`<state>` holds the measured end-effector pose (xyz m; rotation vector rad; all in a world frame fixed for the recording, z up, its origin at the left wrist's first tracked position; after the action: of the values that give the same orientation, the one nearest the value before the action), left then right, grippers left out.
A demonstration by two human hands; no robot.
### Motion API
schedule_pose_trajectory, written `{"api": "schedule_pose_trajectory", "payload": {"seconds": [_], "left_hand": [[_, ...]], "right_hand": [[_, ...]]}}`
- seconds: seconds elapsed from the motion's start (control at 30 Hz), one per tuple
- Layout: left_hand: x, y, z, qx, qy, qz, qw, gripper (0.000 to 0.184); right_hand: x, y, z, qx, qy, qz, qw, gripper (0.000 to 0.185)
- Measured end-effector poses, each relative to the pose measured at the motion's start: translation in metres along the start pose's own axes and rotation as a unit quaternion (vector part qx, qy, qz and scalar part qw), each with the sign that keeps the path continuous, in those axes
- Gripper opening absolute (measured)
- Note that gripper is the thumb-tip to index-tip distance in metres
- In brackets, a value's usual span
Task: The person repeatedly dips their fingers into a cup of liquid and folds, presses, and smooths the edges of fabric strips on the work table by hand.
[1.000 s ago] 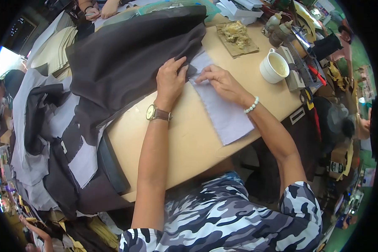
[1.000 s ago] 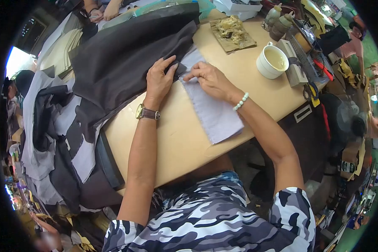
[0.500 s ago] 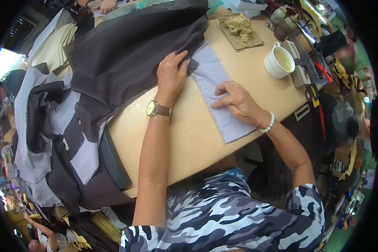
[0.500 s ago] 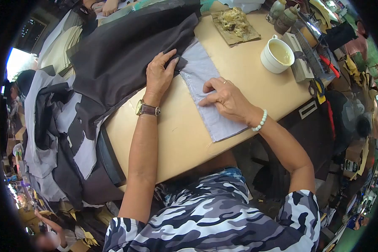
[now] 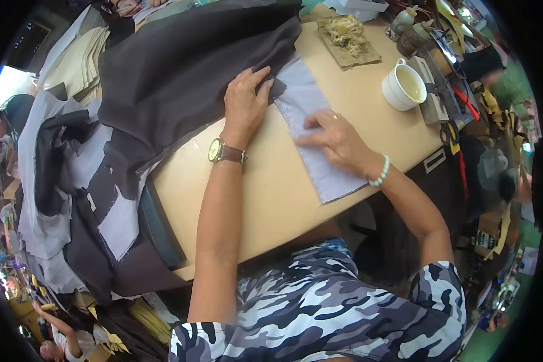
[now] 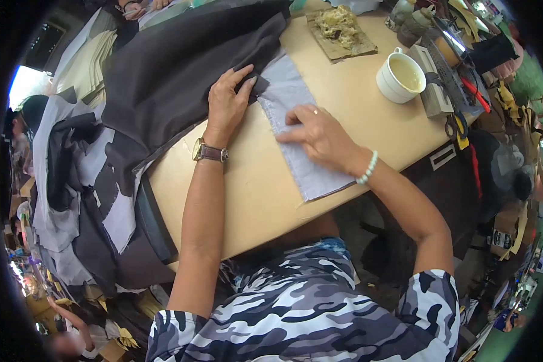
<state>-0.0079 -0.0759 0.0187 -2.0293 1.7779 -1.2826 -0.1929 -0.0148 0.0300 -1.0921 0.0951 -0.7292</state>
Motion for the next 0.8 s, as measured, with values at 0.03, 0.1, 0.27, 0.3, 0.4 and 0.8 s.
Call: {"api": "schedule_pose_trajectory", "payload": {"seconds": [0.03,0.1,0.27,0.3,0.4,0.8], "left_hand": [[-0.001,0.001,0.001,0.001,-0.003,0.004,1.000,0.028],[-0.001,0.001,0.003,0.006,-0.005,0.010,1.000,0.028],[0.000,0.003,0.003,0.025,0.010,-0.013,1.000,0.028],[0.000,0.002,0.002,0.031,0.012,-0.016,0.999,0.028],[0.000,0.003,0.005,0.025,-0.024,0.012,0.999,0.028],[-0.001,0.001,0.000,0.015,-0.002,-0.004,1.000,0.029]], "right_hand": [[-0.008,-0.002,0.009,-0.001,0.000,0.010,1.000,0.029],[-0.014,-0.006,0.014,0.023,0.009,0.030,0.999,0.029],[0.011,-0.003,-0.007,0.037,0.040,-0.021,0.998,0.031],[0.018,-0.001,-0.010,0.028,0.042,-0.029,0.998,0.031],[0.017,0.001,-0.005,-0.042,0.014,-0.026,0.999,0.030],[-0.053,-0.058,0.006,0.009,0.087,-0.111,0.990,0.043]]}}
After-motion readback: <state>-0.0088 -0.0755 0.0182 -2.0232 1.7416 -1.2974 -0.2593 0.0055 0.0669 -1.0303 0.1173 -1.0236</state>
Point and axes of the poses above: each hand's wrist, its own x-axis towards the middle knuckle, its own y-axis out of the palm, z = x × y, the point moved 5 cm from there along x, towards the middle knuckle, and after that the axes turned 6 degrees about z, right-handed, at the moved point
